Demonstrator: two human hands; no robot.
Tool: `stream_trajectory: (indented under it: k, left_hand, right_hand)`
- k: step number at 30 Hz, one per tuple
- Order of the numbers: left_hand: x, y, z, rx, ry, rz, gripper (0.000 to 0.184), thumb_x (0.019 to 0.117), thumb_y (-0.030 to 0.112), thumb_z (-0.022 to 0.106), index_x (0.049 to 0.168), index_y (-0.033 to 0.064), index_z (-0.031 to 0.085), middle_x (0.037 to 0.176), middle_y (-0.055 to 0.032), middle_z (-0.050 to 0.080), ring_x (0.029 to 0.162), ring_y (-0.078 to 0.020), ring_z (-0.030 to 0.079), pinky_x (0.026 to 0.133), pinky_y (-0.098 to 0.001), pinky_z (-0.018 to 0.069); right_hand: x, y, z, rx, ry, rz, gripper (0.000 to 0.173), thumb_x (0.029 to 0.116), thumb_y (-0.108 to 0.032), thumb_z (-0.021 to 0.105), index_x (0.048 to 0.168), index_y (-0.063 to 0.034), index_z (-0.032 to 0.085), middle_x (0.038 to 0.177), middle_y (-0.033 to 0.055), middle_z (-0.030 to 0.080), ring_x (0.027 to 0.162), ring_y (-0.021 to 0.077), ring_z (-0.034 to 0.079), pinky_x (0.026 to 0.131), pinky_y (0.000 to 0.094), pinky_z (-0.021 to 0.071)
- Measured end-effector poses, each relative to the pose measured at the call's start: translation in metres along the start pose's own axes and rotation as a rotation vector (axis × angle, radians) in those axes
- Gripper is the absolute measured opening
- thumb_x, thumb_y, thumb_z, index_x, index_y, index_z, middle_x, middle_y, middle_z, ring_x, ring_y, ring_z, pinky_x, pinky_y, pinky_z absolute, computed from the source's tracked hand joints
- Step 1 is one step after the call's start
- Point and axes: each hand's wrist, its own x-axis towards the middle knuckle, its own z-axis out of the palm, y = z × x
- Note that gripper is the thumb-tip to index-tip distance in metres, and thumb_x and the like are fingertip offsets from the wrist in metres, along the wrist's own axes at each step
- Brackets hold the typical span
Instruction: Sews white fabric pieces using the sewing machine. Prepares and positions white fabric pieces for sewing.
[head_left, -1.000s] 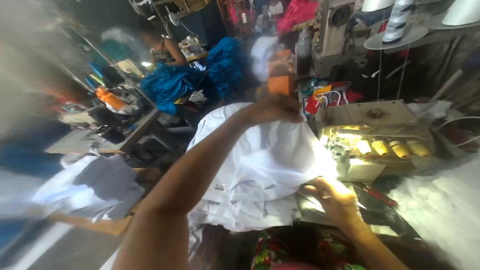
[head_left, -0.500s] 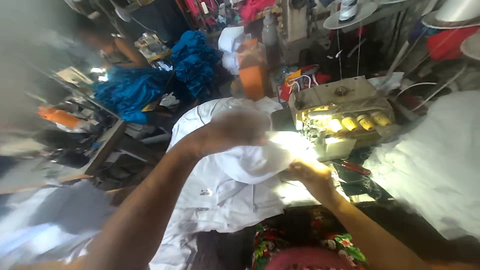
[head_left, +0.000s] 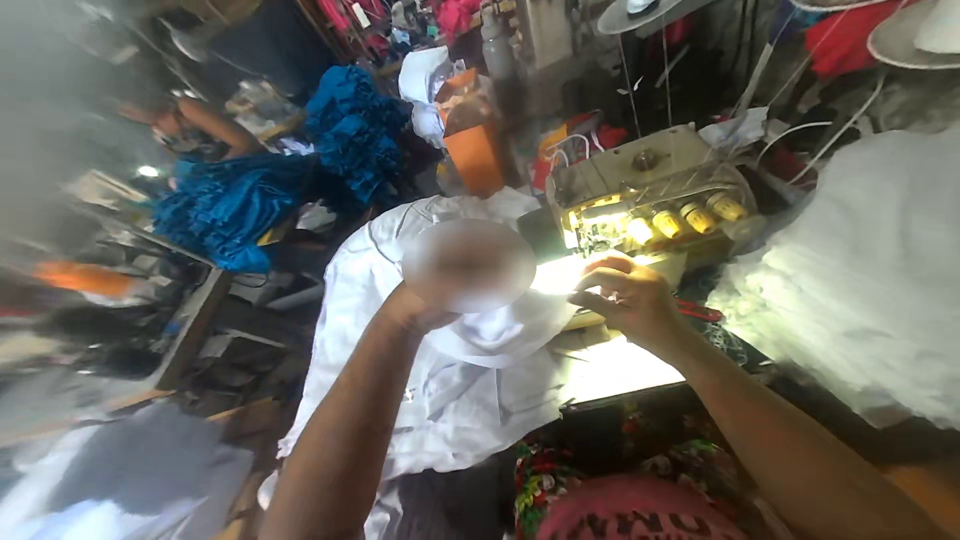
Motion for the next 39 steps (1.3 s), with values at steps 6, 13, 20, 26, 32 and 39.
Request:
stream_trajectory:
  k: [6,13,20,26,32,39]
  left_hand:
    - [0.004,-0.001,-0.001,-0.033,0.037,0.063,0.004,0.0937,0.026,0.071,0.091,0.0268,0.074,0.084,0.0165,0.070,0.078,0.0061,0.065,0.070,-0.0122,0.0544]
    - [0.006,0.000,-0.002,-0.045,0.014,0.071,0.005,0.0947,0.027,0.070,0.091,0.0267,0.073,0.082,0.0162,0.068,0.076,0.0060,0.064,0.068,-0.0120,0.0533]
    - [0.022,0.033,0.005,0.486,0.092,-0.067,0.015,0.0942,0.008,0.065,0.083,0.0185,0.066,0.073,0.0159,0.062,0.067,0.0078,0.057,0.063,-0.0096,0.0483]
    - [0.035,0.035,0.024,0.643,-0.072,-0.142,0.011,0.0918,0.013,0.069,0.081,0.0123,0.068,0.071,0.0113,0.063,0.066,0.0060,0.058,0.062,-0.0107,0.0481]
    - [0.030,0.014,0.060,0.523,-0.019,-0.271,0.015,0.0923,0.015,0.072,0.078,0.0111,0.067,0.062,0.0078,0.058,0.053,0.0026,0.051,0.049,-0.0137,0.0407]
    - [0.021,-0.029,0.100,1.010,0.026,-0.170,0.023,0.0926,0.026,0.069,0.074,0.0135,0.068,0.061,0.0043,0.058,0.057,-0.0076,0.054,0.055,-0.0295,0.0412]
  right_hand:
    - [-0.006,0.022,-0.002,-0.052,-0.093,0.146,0.019,0.0914,-0.024,0.073,0.090,-0.0058,0.075,0.075,0.0049,0.062,0.059,0.0122,0.052,0.057,0.0327,0.0459]
    - [0.000,0.039,0.000,0.205,-0.101,0.170,0.014,0.0911,-0.015,0.075,0.091,-0.0022,0.070,0.073,0.0021,0.064,0.055,0.0023,0.050,0.053,0.0189,0.0441]
    - [-0.032,0.054,-0.012,0.230,-0.217,0.136,0.011,0.0920,-0.011,0.070,0.090,-0.0022,0.076,0.092,0.0053,0.071,0.085,0.0068,0.066,0.079,0.0248,0.0556]
    - [-0.051,0.059,-0.012,0.335,-0.246,0.296,0.007,0.0914,-0.008,0.072,0.090,-0.0034,0.076,0.094,0.0017,0.070,0.087,0.0001,0.063,0.080,0.0171,0.0535]
    - [-0.047,0.066,-0.012,0.286,-0.263,0.210,0.010,0.0931,-0.005,0.067,0.093,-0.0021,0.077,0.097,0.0047,0.070,0.093,0.0046,0.065,0.085,0.0207,0.0536]
    - [-0.063,0.063,-0.008,0.309,-0.210,0.243,0.009,0.0913,-0.002,0.067,0.093,0.0020,0.075,0.094,0.0059,0.070,0.088,0.0011,0.064,0.082,0.0178,0.0534]
